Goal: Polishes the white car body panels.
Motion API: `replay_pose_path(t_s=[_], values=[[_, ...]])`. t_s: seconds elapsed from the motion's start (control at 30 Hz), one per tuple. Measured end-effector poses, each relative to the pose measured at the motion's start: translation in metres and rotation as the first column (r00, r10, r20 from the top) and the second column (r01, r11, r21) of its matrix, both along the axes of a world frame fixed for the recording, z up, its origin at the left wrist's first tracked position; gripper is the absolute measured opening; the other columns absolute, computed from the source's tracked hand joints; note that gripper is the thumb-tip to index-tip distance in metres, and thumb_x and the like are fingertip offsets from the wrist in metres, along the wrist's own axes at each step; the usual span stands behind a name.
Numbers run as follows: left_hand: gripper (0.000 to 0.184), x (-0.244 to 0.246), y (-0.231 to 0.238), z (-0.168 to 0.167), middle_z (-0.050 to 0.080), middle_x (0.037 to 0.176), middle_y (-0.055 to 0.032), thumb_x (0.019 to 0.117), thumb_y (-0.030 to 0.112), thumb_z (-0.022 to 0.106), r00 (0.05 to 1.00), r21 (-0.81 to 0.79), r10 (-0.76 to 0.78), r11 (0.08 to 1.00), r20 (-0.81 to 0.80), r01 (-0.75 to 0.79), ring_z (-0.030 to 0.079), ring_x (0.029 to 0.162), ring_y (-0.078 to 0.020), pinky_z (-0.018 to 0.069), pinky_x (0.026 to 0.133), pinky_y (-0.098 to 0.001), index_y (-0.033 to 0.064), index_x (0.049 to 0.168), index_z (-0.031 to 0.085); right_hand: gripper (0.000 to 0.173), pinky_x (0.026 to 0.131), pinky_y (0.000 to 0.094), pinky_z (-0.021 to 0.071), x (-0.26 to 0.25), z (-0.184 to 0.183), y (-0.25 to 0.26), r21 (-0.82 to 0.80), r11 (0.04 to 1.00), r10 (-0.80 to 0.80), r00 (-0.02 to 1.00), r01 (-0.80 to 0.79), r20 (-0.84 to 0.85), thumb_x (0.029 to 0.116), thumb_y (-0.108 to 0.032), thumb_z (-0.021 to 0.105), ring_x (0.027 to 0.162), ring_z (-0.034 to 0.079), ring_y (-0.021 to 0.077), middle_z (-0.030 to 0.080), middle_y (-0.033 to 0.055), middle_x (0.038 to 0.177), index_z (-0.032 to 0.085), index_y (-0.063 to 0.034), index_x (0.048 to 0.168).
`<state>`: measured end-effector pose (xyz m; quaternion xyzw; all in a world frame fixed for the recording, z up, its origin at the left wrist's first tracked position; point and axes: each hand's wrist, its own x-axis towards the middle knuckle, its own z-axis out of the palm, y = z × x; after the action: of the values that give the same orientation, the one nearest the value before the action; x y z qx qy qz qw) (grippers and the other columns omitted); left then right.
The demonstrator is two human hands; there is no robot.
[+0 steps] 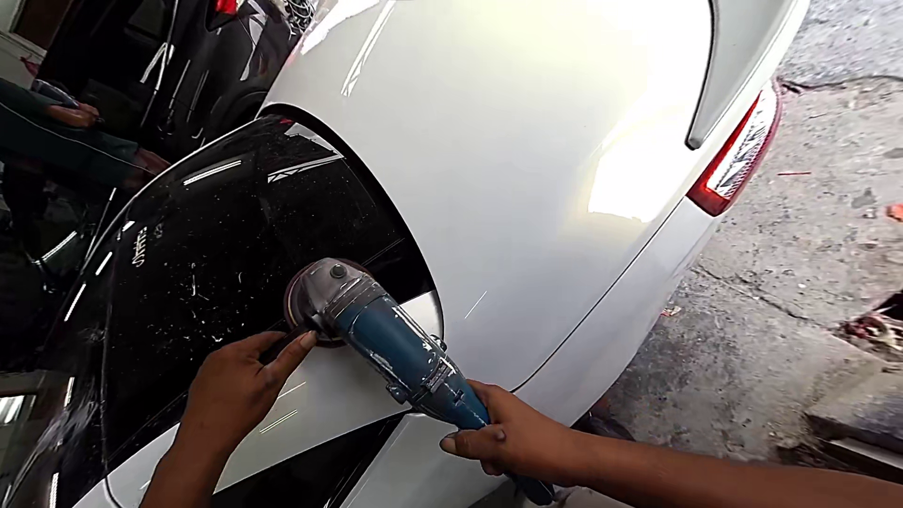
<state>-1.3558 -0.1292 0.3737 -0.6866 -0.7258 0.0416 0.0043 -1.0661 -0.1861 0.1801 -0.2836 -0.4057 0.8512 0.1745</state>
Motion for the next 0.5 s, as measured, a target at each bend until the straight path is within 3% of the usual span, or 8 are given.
replay_pose_path(t_s=[0.1,0.23,0.37,0.5], values=[[0.052,0.029,0.048,-0.009,0.060,0.063,0.0012,0.0956,0.067,0.055,0.997,-0.084,-0.073,0.994,0.013,0.074,0.058,0.058,-0.0180,0.0460,0.054,-0.0495,0.0203,0.085,0.075,0.044,0.054,0.0299,0.0567,0.019,0.003,0.005,-0.092,0.990,-0.111,0.994,0.110,-0.003,0.0892,-0.031,0.077,0.057,0.062,0.0140,0.066,0.0040,0.087,0.053,-0.0123,0.121],[0.051,0.050,0.086,-0.013,0.064,0.070,-0.0031,0.0963,0.065,0.058,0.996,-0.187,-0.077,0.979,0.036,0.083,0.060,0.065,-0.0215,0.0482,0.060,-0.0532,0.0179,0.089,0.076,0.036,0.054,0.0284,0.0566,0.024,0.003,0.016,-0.153,0.973,-0.169,0.985,0.173,0.042,0.0919,-0.028,0.076,0.057,0.063,0.0150,0.066,0.0058,0.083,0.056,-0.0097,0.116],[0.055,0.034,0.061,0.004,0.058,0.061,-0.0012,0.0952,0.070,0.054,1.000,-0.164,-0.005,0.987,-0.011,0.003,0.055,0.054,-0.0192,0.0450,0.051,-0.0476,0.0200,0.084,0.074,0.034,0.053,0.0281,0.0561,0.010,0.007,0.019,-0.147,0.986,-0.078,0.997,0.079,0.009,0.0919,-0.027,0.076,0.056,0.062,0.0142,0.063,0.0044,0.076,0.056,-0.0102,0.114],[0.059,-0.006,0.009,0.026,0.062,0.065,-0.0011,0.0947,0.073,0.050,0.995,-0.079,0.065,0.994,-0.076,-0.071,0.060,0.059,-0.0204,0.0487,0.055,-0.0517,0.0202,0.088,0.075,0.043,0.054,0.0301,0.0558,-0.024,0.006,0.018,-0.052,0.997,0.057,0.998,-0.059,-0.042,0.0894,-0.029,0.077,0.057,0.062,0.0134,0.064,0.0038,0.084,0.054,-0.0116,0.121]])
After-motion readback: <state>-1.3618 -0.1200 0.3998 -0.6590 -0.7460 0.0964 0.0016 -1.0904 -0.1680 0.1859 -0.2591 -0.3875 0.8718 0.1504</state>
